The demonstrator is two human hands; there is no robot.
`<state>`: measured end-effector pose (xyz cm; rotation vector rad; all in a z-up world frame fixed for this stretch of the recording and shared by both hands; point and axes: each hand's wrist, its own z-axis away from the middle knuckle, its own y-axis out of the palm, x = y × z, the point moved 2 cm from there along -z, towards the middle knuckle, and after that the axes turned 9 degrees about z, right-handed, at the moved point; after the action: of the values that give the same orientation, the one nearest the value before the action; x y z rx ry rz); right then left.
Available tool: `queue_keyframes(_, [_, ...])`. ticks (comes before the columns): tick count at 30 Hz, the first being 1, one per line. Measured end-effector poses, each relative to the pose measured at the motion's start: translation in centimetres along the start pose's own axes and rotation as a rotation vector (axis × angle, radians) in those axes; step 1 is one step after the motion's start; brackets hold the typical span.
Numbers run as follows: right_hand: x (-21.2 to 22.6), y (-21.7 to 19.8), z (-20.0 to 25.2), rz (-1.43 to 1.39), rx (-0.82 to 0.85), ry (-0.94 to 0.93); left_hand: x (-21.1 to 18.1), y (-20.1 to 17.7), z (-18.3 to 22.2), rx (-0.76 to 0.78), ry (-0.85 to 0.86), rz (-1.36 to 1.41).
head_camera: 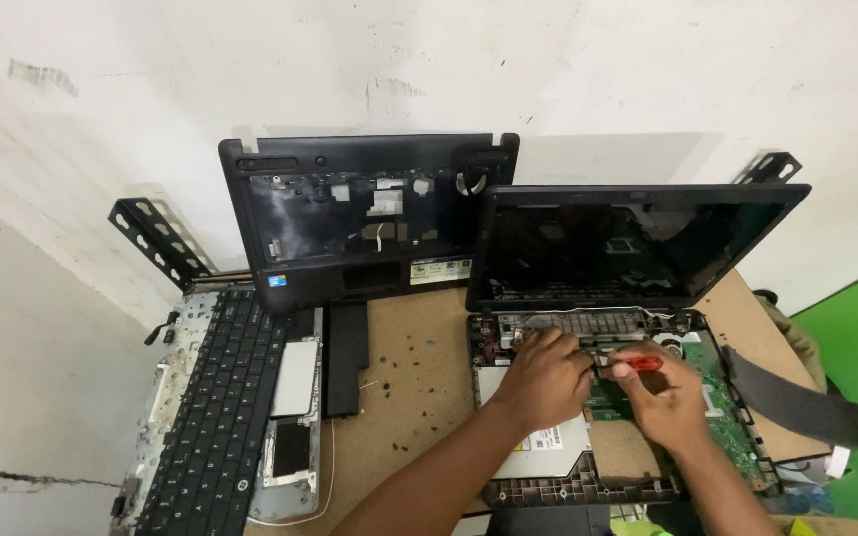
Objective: Removing internal screws and disconnecting ribbon cables from a laptop motherboard during disassembly.
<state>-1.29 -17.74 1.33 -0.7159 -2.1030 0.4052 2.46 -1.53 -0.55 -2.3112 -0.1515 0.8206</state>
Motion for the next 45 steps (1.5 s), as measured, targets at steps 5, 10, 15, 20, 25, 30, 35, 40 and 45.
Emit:
queue_keyframes(5, [0.4,0.3,0.0,-0.058,0.101,-0.065,0.2,0.1,0.0,-0.010,0.026,0.032])
queue_keyframes(10, [0.0,0.6,0.2,-0.065,0.165,-0.091,0.8,0.9,0.1,0.034,0.020,0.058])
queue_keyframes(15, [-0.5,0.3,0.5,0.047,0.207,0.113,0.3,0.2,-0.2,-0.030,0.040,0.146])
queue_keyframes(20, [-0.3,0.1,0.5,0.066,0.214,0.240,0.0,-0.6,-0.5,-0.032,0.032,0.224])
queue_keyframes(25, [0.4,0.1,0.2,0.079,0.171,0.237,0.1,-0.9,-0.5,-0.020,-0.044,0.307])
queue_keyframes(30, [0.3,0.1,0.1,0.045,0.160,0.299,-0.1,-1.3,-0.6,0.014,-0.149,0.312])
queue_keyframes(35, [0.6,-0.1,-0.1,0.060,0.148,0.284,0.2,-1.2,-0.5,-0.039,-0.140,0.358])
queue_keyframes(40, [0.7,-0.1,-0.2,0.098,0.152,0.304,-0.4,-1.8,-0.6,-0.041,-0.229,0.408])
queue_keyframes(45, [1.1,-0.2,-0.3,0.094,0.176,0.357,-0.9,-2.5,-0.6,-0.100,-0.147,0.443])
